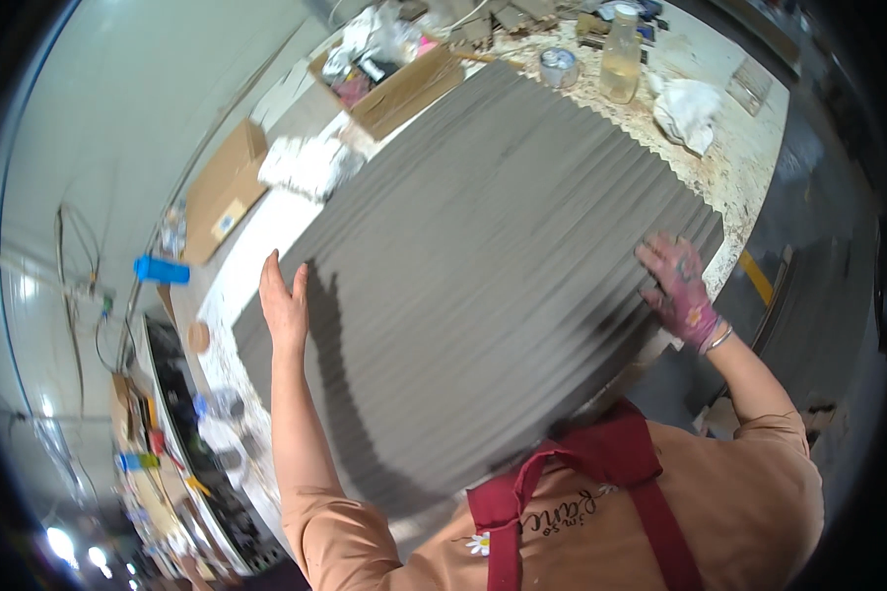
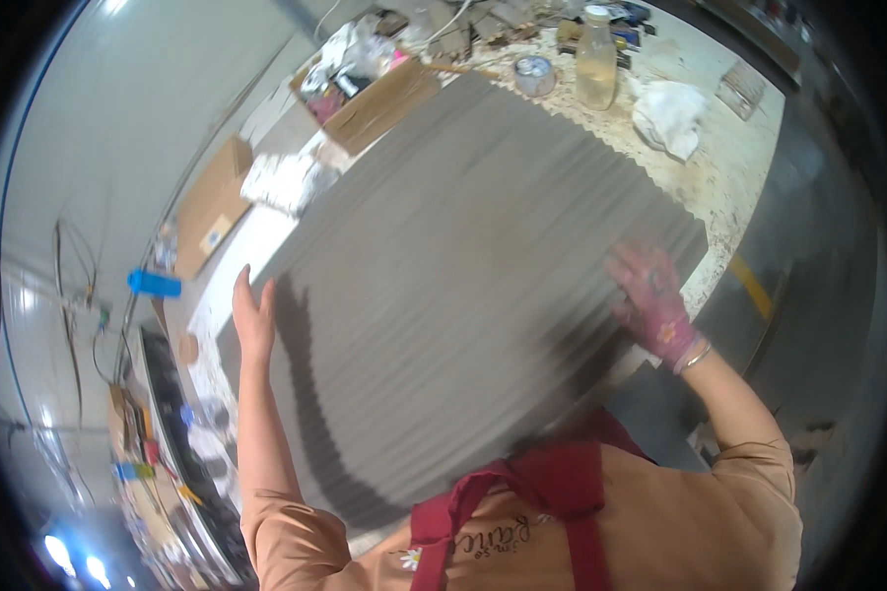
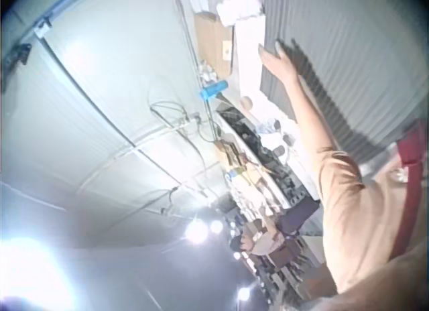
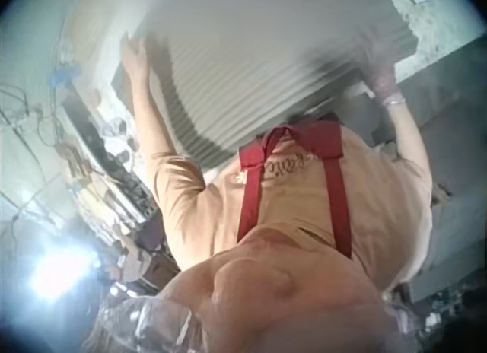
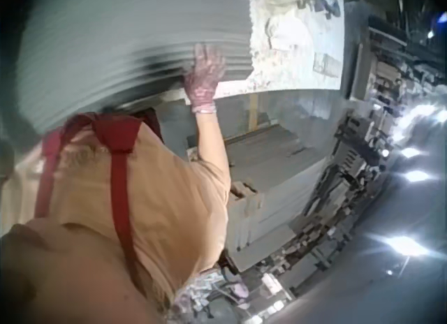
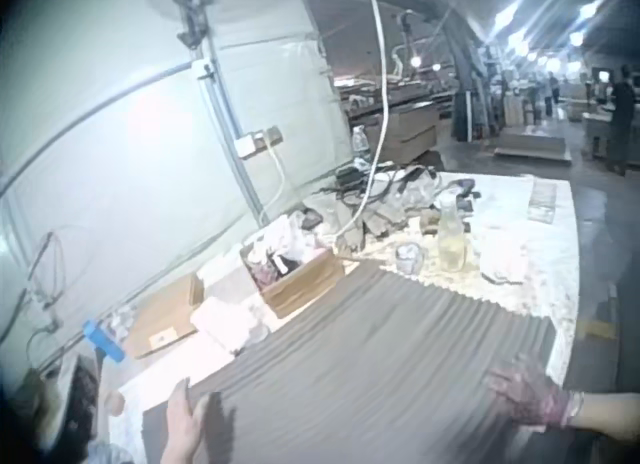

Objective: The person cleans a large grooved wooden panel by wiping its surface and grooves with a white cloth, then picks up and wipes a smaller flat panel before placing them together and continuing to wipe the assembly.

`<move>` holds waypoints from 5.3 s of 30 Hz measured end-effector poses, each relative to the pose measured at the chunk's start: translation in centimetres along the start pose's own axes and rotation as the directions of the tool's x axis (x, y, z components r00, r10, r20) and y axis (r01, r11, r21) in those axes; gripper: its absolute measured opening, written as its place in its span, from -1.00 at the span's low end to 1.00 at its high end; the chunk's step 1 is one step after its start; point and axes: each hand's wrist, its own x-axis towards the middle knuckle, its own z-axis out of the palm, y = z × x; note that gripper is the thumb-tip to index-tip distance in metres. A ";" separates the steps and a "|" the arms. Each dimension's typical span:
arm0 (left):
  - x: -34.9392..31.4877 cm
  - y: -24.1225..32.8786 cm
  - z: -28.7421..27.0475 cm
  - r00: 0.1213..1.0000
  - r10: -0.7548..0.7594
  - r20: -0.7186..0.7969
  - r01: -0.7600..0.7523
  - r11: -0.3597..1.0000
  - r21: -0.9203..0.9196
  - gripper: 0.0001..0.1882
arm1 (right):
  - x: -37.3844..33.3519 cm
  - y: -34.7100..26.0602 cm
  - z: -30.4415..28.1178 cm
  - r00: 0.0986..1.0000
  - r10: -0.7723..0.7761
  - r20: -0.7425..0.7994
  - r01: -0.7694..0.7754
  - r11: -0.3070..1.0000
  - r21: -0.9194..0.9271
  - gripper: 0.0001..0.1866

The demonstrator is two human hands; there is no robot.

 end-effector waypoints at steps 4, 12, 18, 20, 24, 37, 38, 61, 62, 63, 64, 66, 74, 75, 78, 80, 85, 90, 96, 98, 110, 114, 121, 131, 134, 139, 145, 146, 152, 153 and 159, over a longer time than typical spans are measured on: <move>7.8 -3.3 7.3 0.999 -0.038 0.029 0.033 0.986 0.165 -0.38 | -0.8 1.2 2.2 0.983 0.035 -0.183 -0.037 0.999 -0.009 -0.42; 9.9 -1.9 12.1 0.934 -0.258 0.246 0.207 0.955 0.213 -0.36 | -0.3 1.1 1.9 0.979 0.037 -0.200 -0.028 0.998 0.049 -0.46; 2.8 3.3 8.4 0.979 -0.050 0.197 0.041 0.998 0.049 -0.53 | -1.4 1.0 2.1 0.972 0.101 -0.215 -0.086 0.993 0.075 -0.46; 1.3 3.1 8.1 0.978 0.015 0.207 -0.024 0.999 0.045 -0.54 | -2.1 0.8 1.6 0.966 0.136 -0.221 -0.127 0.991 0.051 -0.47; 1.1 4.8 6.3 0.907 0.061 0.418 -0.120 0.986 0.117 -0.49 | -2.8 1.3 1.6 0.975 0.102 -0.197 -0.101 0.995 0.013 -0.46; 4.8 13.0 12.9 0.925 0.094 0.369 -0.036 0.986 -0.161 -0.43 | -13.6 -2.5 5.5 0.700 0.406 0.588 -0.452 -0.385 0.804 -0.69; 4.6 13.1 12.9 0.932 0.054 0.357 -0.013 0.993 -0.115 -0.41 | -11.3 -4.9 4.1 0.684 0.330 0.650 -0.578 -0.299 0.760 -0.67; 1.4 4.0 15.7 0.931 0.119 0.345 -0.184 0.969 0.163 -0.24 | -7.4 -9.6 2.8 0.655 0.294 0.696 -0.732 0.018 0.682 -0.59; 0.1 10.5 15.3 0.929 0.044 0.367 -0.092 0.989 0.116 -0.24 | -8.5 -8.0 3.6 0.628 0.324 0.708 -0.760 0.060 0.647 -0.60; -1.0 13.7 13.5 0.943 0.046 0.331 -0.097 0.986 0.138 -0.26 | -10.6 -7.2 5.1 0.854 0.302 0.423 -0.498 0.238 0.834 -0.63; -3.2 14.8 12.6 0.941 0.039 0.336 -0.080 0.991 0.109 -0.26 | -10.8 -7.3 4.7 0.901 0.254 0.351 -0.413 0.265 0.871 -0.65; -8.4 16.0 9.4 0.935 0.132 0.330 -0.194 0.967 0.163 -0.27 | -8.5 -7.5 0.7 0.877 0.125 0.463 -0.480 0.192 0.856 -0.69; -25.5 21.4 0.7 0.875 0.364 0.320 -0.288 0.922 -0.261 -0.18 | -1.3 -10.0 0.4 0.996 -0.044 -0.082 0.077 0.880 0.469 -0.64; -26.1 21.3 0.4 0.889 0.331 0.316 -0.257 0.932 -0.254 -0.18 | -1.0 -10.3 1.3 0.991 -0.112 -0.066 0.125 0.960 0.252 -0.61; -27.7 19.9 -0.4 0.918 0.292 0.268 -0.226 0.941 -0.253 -0.18 | -0.4 -11.1 2.2 0.969 -0.247 0.010 0.246 0.969 0.023 -0.55; -28.9 19.1 -1.0 0.925 0.258 0.279 -0.188 0.949 -0.254 -0.12 | -0.4 -10.5 3.0 0.973 -0.231 0.019 0.230 0.973 0.037 -0.55; -33.2 12.5 -5.1 0.932 -0.014 0.363 0.099 0.971 -0.218 -0.22 | -0.4 -10.0 3.4 0.967 -0.253 0.023 0.253 0.968 0.002 -0.55; -46.2 -4.9 -13.9 0.579 -0.808 -0.103 0.775 0.508 0.375 -0.29 | -0.3 -10.6 2.7 0.973 -0.229 0.006 0.229 0.973 0.009 -0.57; -49.6 -5.1 -15.0 0.272 -0.955 -0.122 0.821 0.296 -0.488 -0.34 | -0.2 -10.5 2.9 0.971 -0.240 0.014 0.241 0.971 -0.012 -0.56; -47.2 -2.9 -13.8 0.304 -0.953 0.015 0.821 0.254 -0.511 -0.31 | -0.3 -10.5 2.9 0.970 -0.242 0.028 0.243 0.970 -0.024 -0.56; -37.9 -6.3 -13.4 0.535 -0.832 0.147 0.639 0.285 -0.714 -0.25 | 0.8 -9.2 2.2 0.975 -0.200 0.094 0.186 0.973 0.134 -0.52; -33.6 -9.3 -11.6 0.542 -0.805 0.239 0.685 0.259 -0.681 -0.18 | 5.5 -1.9 1.8 0.979 -0.177 -0.104 0.173 0.984 -0.046 -0.48; -28.4 -11.8 -8.9 0.538 -0.773 0.337 0.785 0.314 -0.534 -0.21 | 10.6 16.5 3.4 0.951 0.285 -0.123 -0.294 0.954 -0.064 -0.40; -28.2 -11.1 -8.0 0.494 -0.797 0.349 0.795 0.251 -0.552 -0.35 | 9.8 14.6 4.0 0.772 0.635 0.035 -0.632 0.760 0.150 -0.32; -29.9 -13.0 -7.4 0.488 -0.800 0.348 0.812 0.271 -0.517 -0.35 | 9.6 15.6 4.5 0.795 0.604 0.047 -0.606 0.791 0.086 -0.34; -28.5 -11.2 -8.0 0.452 -0.821 0.347 0.835 0.252 -0.490 -0.32 | 11.4 9.5 2.5 0.730 0.682 0.038 -0.683 0.730 0.012 -0.40; -28.9 -11.7 -8.1 0.431 -0.829 0.356 0.852 0.245 -0.463 -0.30 | 10.7 10.6 2.7 0.766 0.643 -0.012 -0.643 0.766 -0.024 -0.51; -28.8 -11.8 -7.7 0.440 -0.818 0.372 0.850 0.246 -0.466 -0.30 | 10.3 10.8 2.6 0.757 0.653 -0.025 -0.653 0.756 -0.036 -0.51; -26.1 -14.7 -7.4 0.730 -0.683 0.039 0.672 0.706 -0.223 -0.39 | 12.3 10.7 0.5 0.744 0.634 0.212 -0.646 0.763 -0.012 -0.53; -24.7 -15.0 -6.7 0.735 -0.677 0.046 0.666 0.707 -0.236 -0.39 | 11.7 14.5 1.2 0.819 0.559 0.129 -0.569 0.820 0.061 -0.48; -13.8 -10.5 -1.5 0.949 -0.301 0.099 0.279 0.942 0.185 -0.49 | 13.5 18.8 2.5 0.825 0.523 -0.216 -0.558 0.815 -0.159 -0.37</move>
